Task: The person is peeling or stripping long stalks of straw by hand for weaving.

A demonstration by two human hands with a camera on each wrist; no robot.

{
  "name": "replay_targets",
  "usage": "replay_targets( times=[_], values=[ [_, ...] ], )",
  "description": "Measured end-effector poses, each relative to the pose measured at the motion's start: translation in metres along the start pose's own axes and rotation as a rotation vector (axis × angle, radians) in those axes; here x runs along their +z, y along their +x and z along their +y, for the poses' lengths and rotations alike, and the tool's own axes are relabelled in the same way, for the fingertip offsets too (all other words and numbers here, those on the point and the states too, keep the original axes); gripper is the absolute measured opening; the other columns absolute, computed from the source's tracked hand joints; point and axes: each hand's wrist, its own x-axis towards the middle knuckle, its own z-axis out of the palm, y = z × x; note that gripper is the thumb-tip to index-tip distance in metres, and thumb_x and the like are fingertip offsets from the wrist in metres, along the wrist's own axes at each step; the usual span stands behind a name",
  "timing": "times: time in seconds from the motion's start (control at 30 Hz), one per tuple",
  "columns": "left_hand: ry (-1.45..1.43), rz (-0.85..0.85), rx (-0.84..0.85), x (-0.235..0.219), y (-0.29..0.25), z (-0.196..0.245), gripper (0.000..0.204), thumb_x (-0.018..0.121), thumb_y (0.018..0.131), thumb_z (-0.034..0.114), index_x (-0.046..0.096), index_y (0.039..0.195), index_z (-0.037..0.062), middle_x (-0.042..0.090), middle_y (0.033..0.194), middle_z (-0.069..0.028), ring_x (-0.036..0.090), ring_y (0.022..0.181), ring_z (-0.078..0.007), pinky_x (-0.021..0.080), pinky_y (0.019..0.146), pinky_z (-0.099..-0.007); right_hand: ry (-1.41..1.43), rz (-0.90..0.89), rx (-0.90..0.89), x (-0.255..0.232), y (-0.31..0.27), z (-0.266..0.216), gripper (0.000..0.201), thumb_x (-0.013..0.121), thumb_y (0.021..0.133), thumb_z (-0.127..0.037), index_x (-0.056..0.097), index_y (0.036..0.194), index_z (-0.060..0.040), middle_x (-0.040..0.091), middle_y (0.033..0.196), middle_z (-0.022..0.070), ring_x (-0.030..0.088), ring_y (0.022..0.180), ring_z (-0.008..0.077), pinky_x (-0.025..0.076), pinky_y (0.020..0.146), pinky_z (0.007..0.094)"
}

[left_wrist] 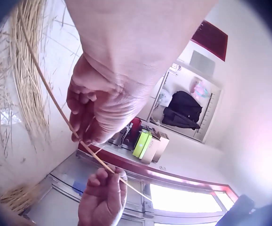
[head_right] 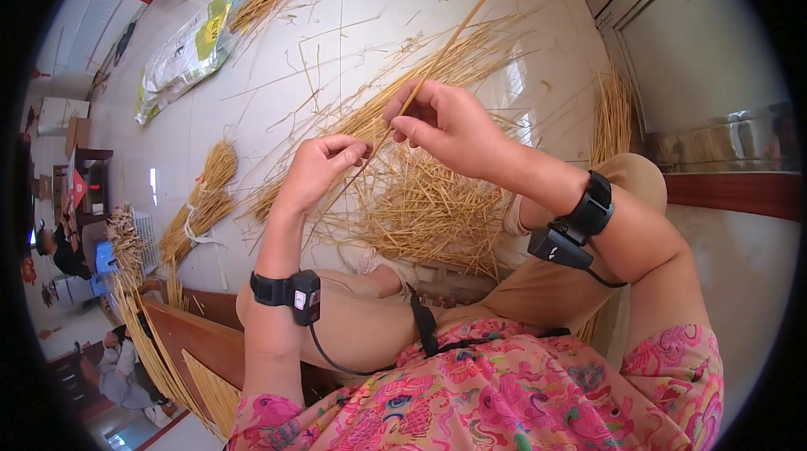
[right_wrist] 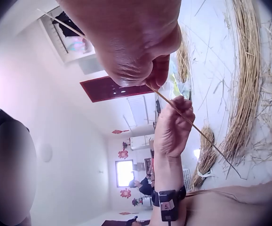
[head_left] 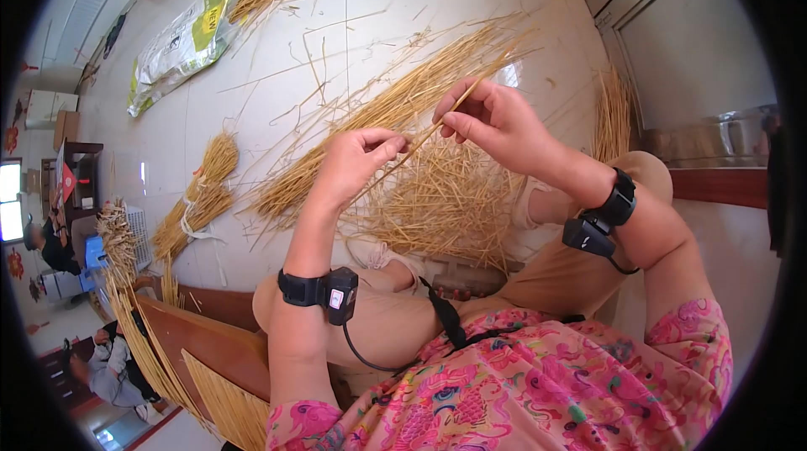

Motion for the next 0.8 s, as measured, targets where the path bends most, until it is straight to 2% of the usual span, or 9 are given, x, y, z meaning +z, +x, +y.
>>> replay_targets(
  times=[0.03,0.13,0.37,0.53,0.63,0.8],
  values=[
    [-0.107,-0.055,0.011,0.003,-0.001,0.005,0.020,0.062,0.086,0.013,0.066,0.097,-0.0036,0.067,0.085,-0.0070,0.059,0.077,-0.0112,0.047,0.072,-0.0239,0.017,0.017,0.014,0.000,0.000,0.001,0.009,0.052,0.090,-0.004,0.054,0.098,0.0009,0.061,0.086,0.0050,0.060,0.080,0.0100,0.050,0.069,0.0240],
    [-0.173,-0.116,0.056,0.008,-0.003,0.011,0.021,0.063,0.086,0.013,0.065,0.098,-0.0038,0.066,0.084,-0.0071,0.058,0.078,-0.0114,0.046,0.073,-0.0240,0.084,0.053,0.041,-0.004,0.003,0.005,0.009,0.052,0.090,-0.004,0.054,0.097,0.0008,0.061,0.088,0.0053,0.061,0.081,0.0103,0.050,0.069,0.0242],
    [-0.237,-0.110,0.018,0.016,-0.003,0.009,0.018,0.062,0.086,0.013,0.065,0.095,-0.0015,0.065,0.085,-0.0057,0.057,0.078,-0.0099,0.045,0.074,-0.0237,0.074,-0.042,0.032,-0.004,0.004,0.008,0.010,0.050,0.093,-0.008,0.050,0.101,-0.0021,0.060,0.095,0.0047,0.060,0.087,0.0111,0.049,0.072,0.0237],
    [-0.380,-0.092,-0.007,0.018,0.001,0.002,0.014,0.061,0.087,0.014,0.065,0.088,0.0000,0.064,0.082,-0.0034,0.056,0.077,-0.0090,0.044,0.073,-0.0233,0.049,-0.029,0.020,-0.002,0.002,0.008,0.009,0.050,0.093,-0.007,0.051,0.101,-0.0024,0.059,0.096,0.0038,0.060,0.088,0.0107,0.049,0.073,0.0237],
    [-0.242,-0.049,0.022,0.017,0.005,-0.006,0.014,0.062,0.086,0.014,0.064,0.088,0.0006,0.063,0.079,-0.0028,0.055,0.072,-0.0092,0.044,0.068,-0.0240,0.008,-0.014,-0.021,0.000,0.001,0.006,0.008,0.049,0.093,-0.006,0.051,0.100,-0.0025,0.059,0.096,0.0036,0.060,0.087,0.0101,0.048,0.072,0.0233],
    [0.706,0.060,-0.151,0.006,0.003,-0.014,0.024,0.060,0.086,0.018,0.061,0.102,-0.0002,0.066,0.075,-0.0071,0.060,0.068,-0.0149,0.047,0.064,-0.0282,0.072,0.073,-0.077,-0.004,0.005,-0.002,0.009,0.050,0.091,-0.002,0.052,0.099,-0.0003,0.060,0.088,0.0042,0.059,0.081,0.0095,0.049,0.069,0.0232]
  ],
)
